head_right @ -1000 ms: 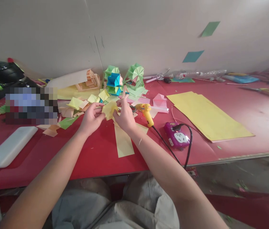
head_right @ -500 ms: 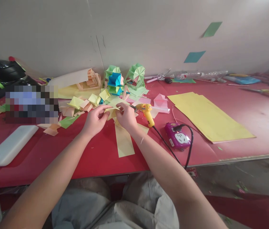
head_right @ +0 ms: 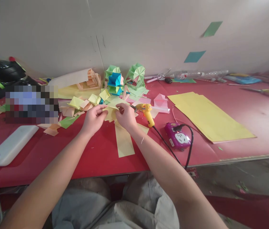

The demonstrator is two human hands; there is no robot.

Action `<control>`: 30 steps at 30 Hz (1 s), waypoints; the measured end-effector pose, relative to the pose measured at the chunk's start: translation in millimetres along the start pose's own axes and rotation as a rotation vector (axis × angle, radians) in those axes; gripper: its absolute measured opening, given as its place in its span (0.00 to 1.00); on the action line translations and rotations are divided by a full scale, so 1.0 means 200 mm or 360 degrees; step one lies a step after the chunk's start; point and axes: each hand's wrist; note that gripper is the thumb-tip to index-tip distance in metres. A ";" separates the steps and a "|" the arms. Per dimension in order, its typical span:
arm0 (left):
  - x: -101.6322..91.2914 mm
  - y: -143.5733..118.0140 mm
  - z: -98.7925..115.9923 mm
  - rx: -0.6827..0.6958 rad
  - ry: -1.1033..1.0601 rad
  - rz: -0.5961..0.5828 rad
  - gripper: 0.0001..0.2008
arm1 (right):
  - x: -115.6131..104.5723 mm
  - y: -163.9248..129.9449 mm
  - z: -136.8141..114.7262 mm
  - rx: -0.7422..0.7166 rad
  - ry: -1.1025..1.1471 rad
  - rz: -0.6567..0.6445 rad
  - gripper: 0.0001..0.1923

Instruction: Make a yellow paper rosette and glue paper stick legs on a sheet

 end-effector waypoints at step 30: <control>-0.14 0.04 0.02 -0.0597 -0.0523 -0.0389 0.27 | -0.04 0.00 0.05 -0.0970 -0.0350 -0.0426 0.09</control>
Point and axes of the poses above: each hand's wrist, its own y-axis towards the middle knuckle, its own x-axis out of the palm, z = x × y, and after that the axes turned 4 degrees about -y, right-handed
